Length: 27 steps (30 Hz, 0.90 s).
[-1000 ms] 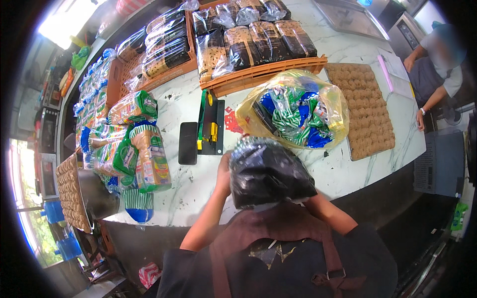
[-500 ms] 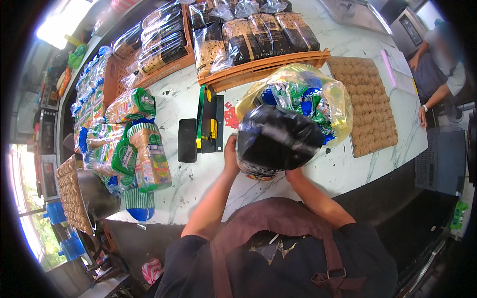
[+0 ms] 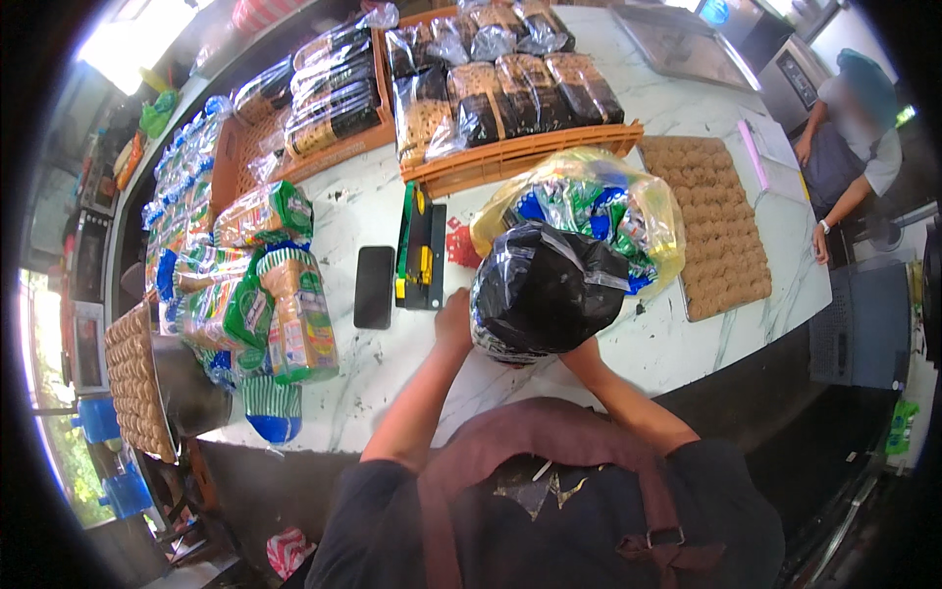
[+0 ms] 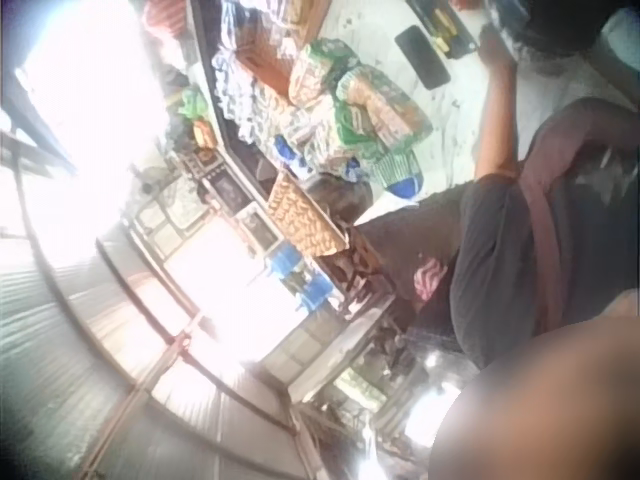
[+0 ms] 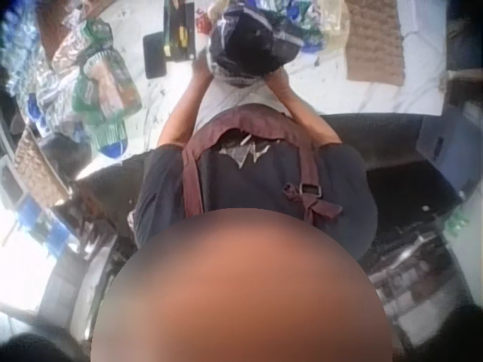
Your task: The person repeatedly places bread loaves into plastic bags, seals them using a handheld heat sealer, and stacks the finished packages on a counter. The person also handles plastic bags and a mobile phone during the process.
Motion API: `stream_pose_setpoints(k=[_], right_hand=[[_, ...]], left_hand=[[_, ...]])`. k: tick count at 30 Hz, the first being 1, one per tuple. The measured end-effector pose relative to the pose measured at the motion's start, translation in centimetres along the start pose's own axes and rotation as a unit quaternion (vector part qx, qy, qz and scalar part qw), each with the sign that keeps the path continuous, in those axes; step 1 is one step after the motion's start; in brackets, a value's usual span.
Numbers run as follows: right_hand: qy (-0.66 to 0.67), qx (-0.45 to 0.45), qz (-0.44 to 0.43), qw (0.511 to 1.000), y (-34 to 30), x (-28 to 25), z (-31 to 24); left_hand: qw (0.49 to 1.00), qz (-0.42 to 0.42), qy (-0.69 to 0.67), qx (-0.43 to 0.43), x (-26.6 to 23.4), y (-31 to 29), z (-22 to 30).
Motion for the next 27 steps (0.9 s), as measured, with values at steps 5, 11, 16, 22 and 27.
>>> stream_pose_setpoints(k=[5, 11, 16, 22, 27], right_hand=[[0.14, -0.017, -0.066, 0.988, -0.9, -8.5, -9.3], [0.109, -0.205, 0.014, 0.972, -1.3, -4.5, -14.8], [0.087, -0.108, 0.025, 0.99, -2.2, 0.6, -8.3], [0.072, -0.055, -0.105, 0.99, -2.4, 1.9, -5.7], [0.05, -0.055, -0.022, 0.997, -2.5, -3.1, -7.1]], left_hand=[[0.848, 0.091, -0.52, 0.053, -6.8, -0.4, 4.5], [0.882, 0.032, -0.449, 0.139, -2.1, -1.9, 6.1], [0.964, 0.001, -0.194, 0.181, 3.2, -4.8, 4.0], [0.908, -0.1, -0.387, 0.129, 3.0, -3.2, 4.4], [0.948, -0.203, -0.078, 0.231, -0.6, -4.2, 4.6]])
Point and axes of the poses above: each hand's wrist, its own y-axis towards the middle knuckle, its own x-axis out of the palm, z = x × y, the point moved 8 cm from there along y, towards the middle knuckle, and after that the axes turned 11 degrees about x, right-handed, at the moved point
